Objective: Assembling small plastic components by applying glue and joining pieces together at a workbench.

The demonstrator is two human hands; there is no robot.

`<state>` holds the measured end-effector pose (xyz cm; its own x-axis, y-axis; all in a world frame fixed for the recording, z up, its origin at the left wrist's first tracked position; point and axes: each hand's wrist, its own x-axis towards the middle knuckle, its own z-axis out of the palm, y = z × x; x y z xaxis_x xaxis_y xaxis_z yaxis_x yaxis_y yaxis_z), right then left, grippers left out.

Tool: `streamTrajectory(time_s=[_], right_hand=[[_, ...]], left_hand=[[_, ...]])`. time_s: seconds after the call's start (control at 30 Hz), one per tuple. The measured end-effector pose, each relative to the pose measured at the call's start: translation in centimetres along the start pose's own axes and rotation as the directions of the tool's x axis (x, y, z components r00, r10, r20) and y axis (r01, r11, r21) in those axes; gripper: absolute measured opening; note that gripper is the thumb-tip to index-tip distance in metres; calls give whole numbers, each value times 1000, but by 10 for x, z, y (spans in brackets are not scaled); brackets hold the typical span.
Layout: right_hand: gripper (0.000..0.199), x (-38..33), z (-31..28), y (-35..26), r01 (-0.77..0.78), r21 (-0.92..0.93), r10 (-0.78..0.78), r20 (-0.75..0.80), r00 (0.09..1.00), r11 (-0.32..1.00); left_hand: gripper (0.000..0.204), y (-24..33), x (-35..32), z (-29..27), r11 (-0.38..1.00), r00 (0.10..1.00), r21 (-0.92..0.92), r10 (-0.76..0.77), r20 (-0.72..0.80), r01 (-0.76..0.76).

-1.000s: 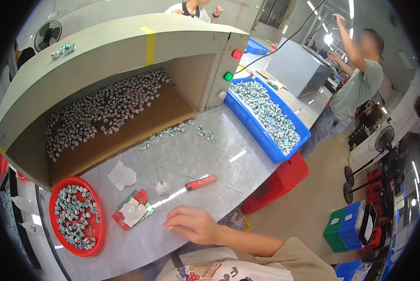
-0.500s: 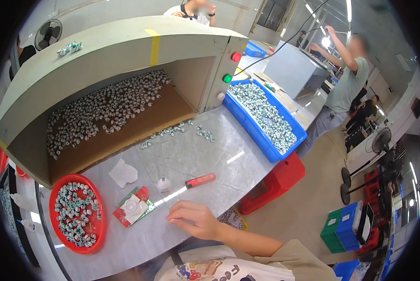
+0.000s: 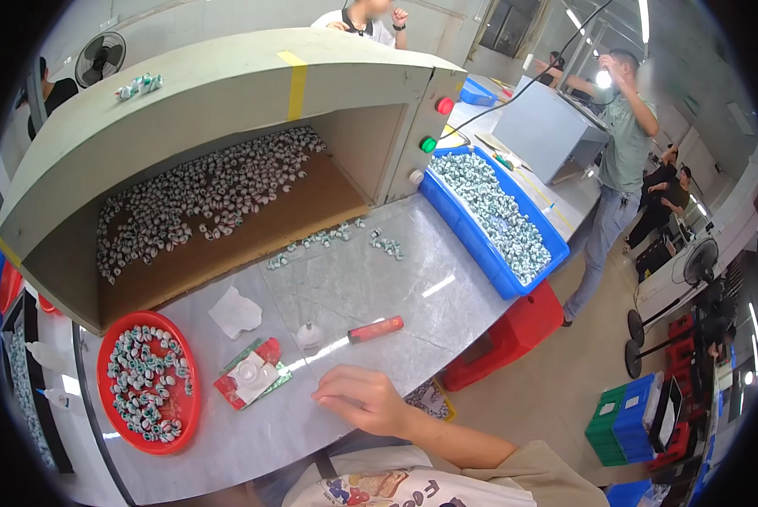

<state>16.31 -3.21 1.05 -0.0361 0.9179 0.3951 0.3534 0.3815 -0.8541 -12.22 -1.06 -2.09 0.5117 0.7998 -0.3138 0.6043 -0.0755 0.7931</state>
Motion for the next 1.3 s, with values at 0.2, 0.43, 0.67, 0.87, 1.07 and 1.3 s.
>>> streamTrajectory(time_s=[0.2,0.43,0.67,0.87,1.07,1.3], right_hand=[[7,2,0,1,16,-8,-16,-8,1000,1000],[5,4,1,0,38,-11,-39,-39,998,999],[6,4,0,0,21,-11,-21,-14,1000,1000],[6,3,2,3,34,-12,-35,-23,999,999],[5,2,1,-3,31,-29,-32,-20,999,999],[5,3,5,4,38,-13,-38,-23,999,999]], left_hand=[[16,-11,18,-1,997,999,67,42,-7,-42],[17,-20,35,4,988,996,130,86,2,-86],[18,-32,54,12,973,990,182,136,30,-139],[18,-34,79,8,950,979,237,206,14,-203],[19,-37,90,16,928,968,277,250,35,-250],[20,-50,92,13,907,967,336,246,66,-254]])
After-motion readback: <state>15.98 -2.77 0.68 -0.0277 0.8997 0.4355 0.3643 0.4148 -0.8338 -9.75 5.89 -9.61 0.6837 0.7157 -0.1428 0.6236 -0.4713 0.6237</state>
